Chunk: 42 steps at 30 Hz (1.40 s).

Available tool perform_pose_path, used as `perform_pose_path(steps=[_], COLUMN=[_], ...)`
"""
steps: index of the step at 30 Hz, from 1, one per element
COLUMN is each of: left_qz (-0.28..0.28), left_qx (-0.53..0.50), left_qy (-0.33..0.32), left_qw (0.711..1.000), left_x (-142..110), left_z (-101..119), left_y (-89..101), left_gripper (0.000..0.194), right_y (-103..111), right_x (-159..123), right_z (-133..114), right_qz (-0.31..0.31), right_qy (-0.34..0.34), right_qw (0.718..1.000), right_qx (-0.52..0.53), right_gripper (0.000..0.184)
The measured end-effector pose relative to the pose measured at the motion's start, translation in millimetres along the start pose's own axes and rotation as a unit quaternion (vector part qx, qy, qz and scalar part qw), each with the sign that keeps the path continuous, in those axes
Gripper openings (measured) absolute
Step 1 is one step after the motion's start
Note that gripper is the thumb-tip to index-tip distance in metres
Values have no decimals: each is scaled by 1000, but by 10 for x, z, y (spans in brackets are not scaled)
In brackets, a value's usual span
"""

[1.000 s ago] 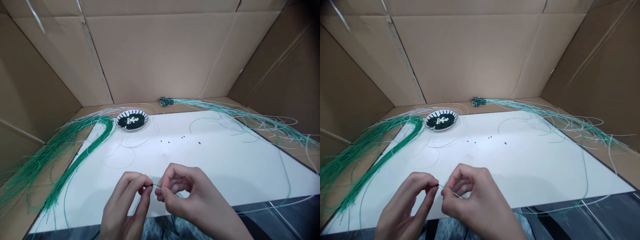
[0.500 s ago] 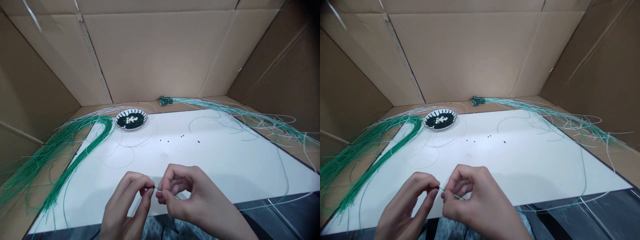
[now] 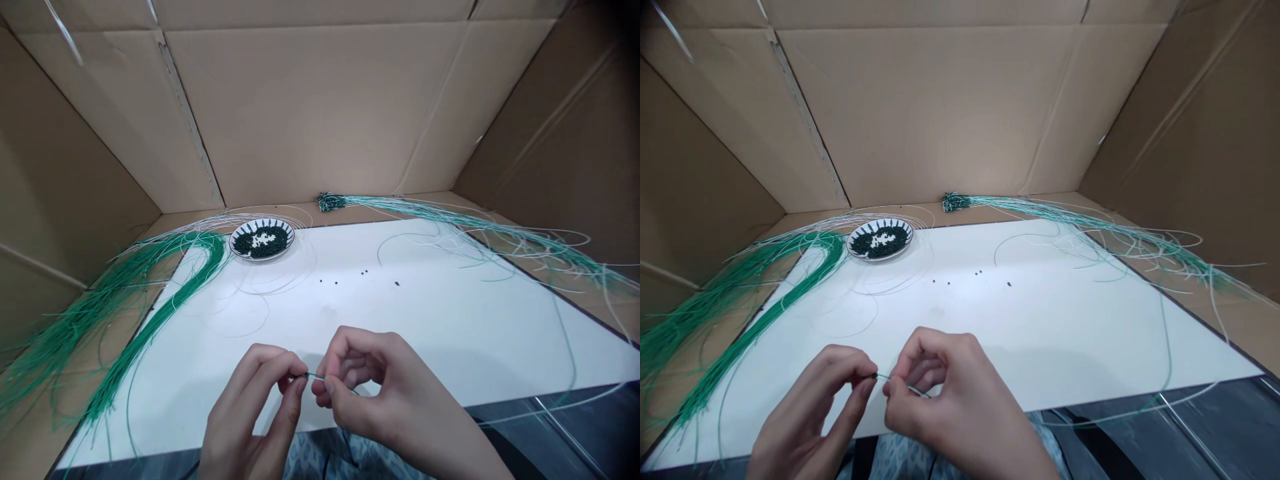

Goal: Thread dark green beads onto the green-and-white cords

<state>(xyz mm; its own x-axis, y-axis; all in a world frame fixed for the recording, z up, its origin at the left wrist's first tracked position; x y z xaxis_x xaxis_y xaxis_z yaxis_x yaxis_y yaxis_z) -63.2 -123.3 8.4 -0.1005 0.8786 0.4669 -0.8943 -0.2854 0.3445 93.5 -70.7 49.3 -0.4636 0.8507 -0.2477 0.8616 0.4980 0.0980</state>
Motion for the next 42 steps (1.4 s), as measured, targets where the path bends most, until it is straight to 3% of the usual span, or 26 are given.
perform_pose_path(steps=[6, 12, 19, 24, 27, 30, 34, 42], left_qz=[4, -37, -69, -41, -22, 17, 52, 76], left_qx=[8, -12, -76, -148, -229, -283, -305, -307], left_qy=[-10, -9, 43, 119, 195, 253, 280, 299], left_qw=[1000, 999, 994, 981, 953, 925, 909, 900], left_x=[3, 17, 32, 57, 85, 109, 124, 115], left_z=[-6, -27, -88, -92, -81, -68, -44, -14], left_y=[0, 24, 10, -22, -51, -76, -88, -58], left_gripper=[23, 25, 18, 17, 9, 14, 21, 24], right_y=[-29, -10, 31, 22, 15, 24, 34, -58], right_x=[-4, 11, 65, 134, 159, 152, 108, 37], right_z=[34, 61, 138, 240, 303, 355, 371, 252], right_qz=[9, 9, -52, -86, -88, -73, -69, -31], right_qy=[5, 10, 5, -7, 5, 48, 91, 91], right_qw=[1000, 1000, 999, 988, 976, 970, 967, 976], right_qx=[-3, -9, 8, 130, 197, 227, 227, 195], right_gripper=[5, 5, 8, 25, 33, 33, 25, 19])
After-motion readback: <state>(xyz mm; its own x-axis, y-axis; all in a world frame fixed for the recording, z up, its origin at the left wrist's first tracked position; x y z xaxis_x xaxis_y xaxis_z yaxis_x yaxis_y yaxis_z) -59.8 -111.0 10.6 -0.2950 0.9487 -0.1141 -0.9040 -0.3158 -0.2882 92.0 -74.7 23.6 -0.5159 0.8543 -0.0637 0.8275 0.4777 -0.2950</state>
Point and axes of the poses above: each hand's wrist, its own x-axis towards the middle knuckle, its own y-axis out of the back of the hand, z = x × y, the point moved 1 cm from there along x, towards the middle knuckle, and after that the axes turned 1 degree about -y, right-handed, at the moved point
